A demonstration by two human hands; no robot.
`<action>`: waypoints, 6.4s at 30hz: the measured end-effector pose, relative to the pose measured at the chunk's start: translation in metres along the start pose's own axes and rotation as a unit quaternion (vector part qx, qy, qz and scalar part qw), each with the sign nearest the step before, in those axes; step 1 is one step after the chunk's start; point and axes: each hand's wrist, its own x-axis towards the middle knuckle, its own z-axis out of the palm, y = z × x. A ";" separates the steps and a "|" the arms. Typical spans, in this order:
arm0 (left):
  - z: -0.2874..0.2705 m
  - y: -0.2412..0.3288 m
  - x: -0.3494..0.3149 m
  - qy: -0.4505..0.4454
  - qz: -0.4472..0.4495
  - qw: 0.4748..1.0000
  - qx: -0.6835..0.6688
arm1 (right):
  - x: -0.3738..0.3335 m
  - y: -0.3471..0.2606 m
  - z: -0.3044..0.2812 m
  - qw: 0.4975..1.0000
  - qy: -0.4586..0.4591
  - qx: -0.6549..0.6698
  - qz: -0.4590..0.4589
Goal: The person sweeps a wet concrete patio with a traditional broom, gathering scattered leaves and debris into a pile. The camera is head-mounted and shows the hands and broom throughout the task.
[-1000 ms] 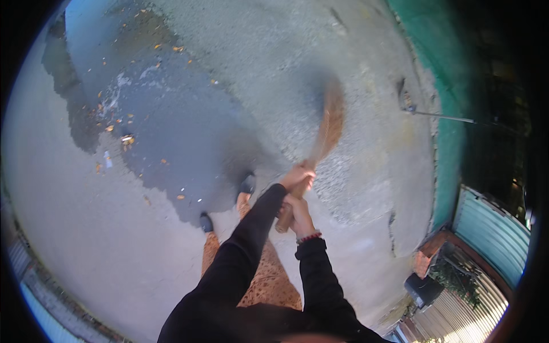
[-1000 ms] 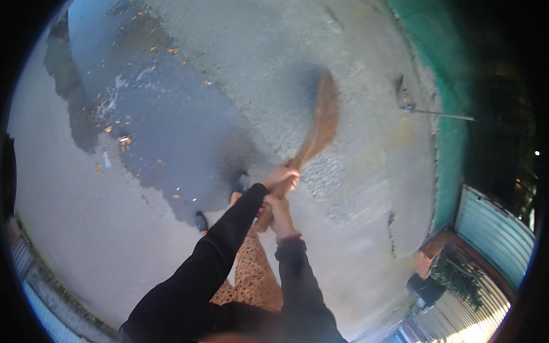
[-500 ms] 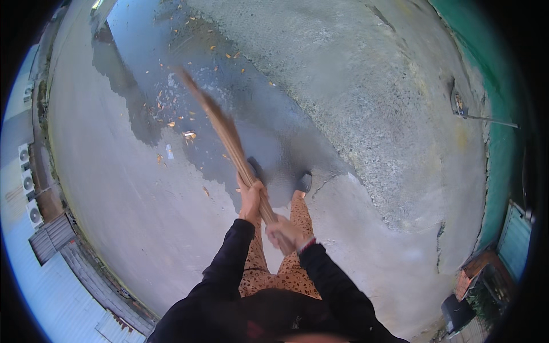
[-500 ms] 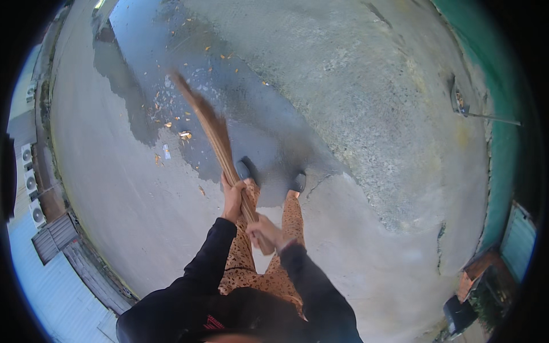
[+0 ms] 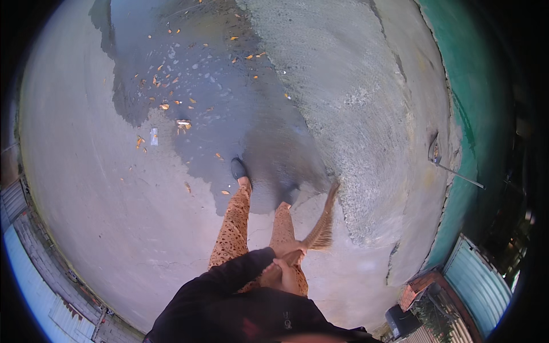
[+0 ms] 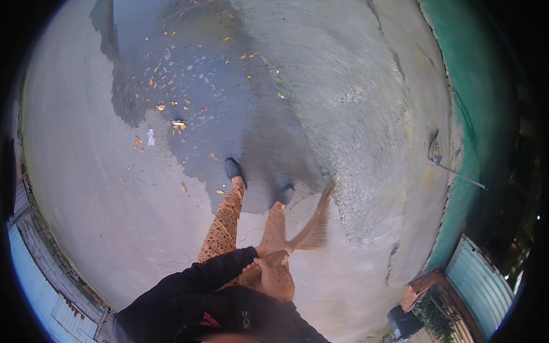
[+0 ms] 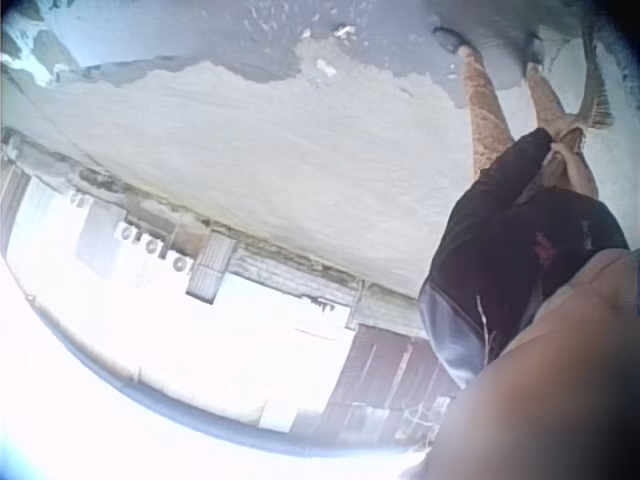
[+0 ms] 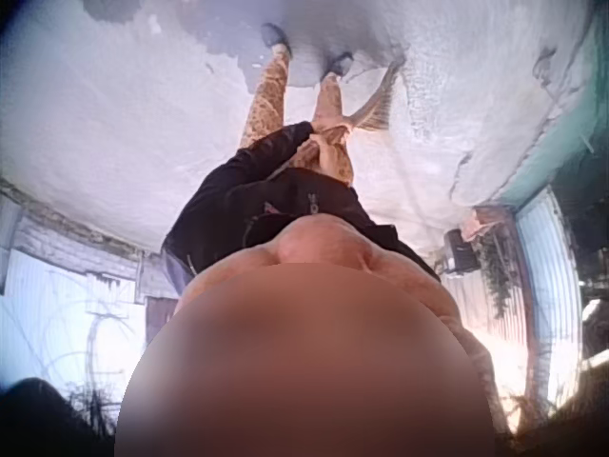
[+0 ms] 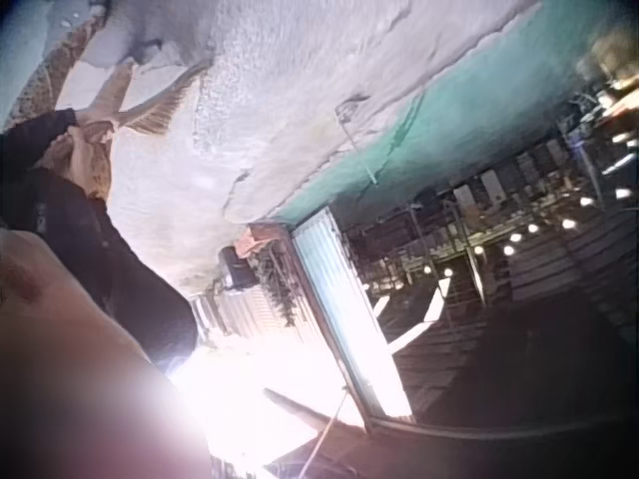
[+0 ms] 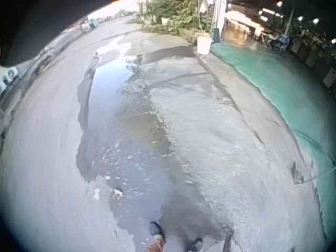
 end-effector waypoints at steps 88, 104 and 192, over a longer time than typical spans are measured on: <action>0.154 0.416 0.000 0.166 0.309 0.896 0.273 | 0.026 -0.262 0.278 0.975 0.012 -0.152 -0.163; 0.025 0.562 -0.275 0.542 0.662 0.504 -0.119 | 0.143 -0.287 0.569 0.700 -0.293 -0.643 0.108; -0.263 0.066 -0.481 0.396 0.689 0.488 -0.362 | 0.161 0.296 0.392 0.519 -0.166 -0.830 0.122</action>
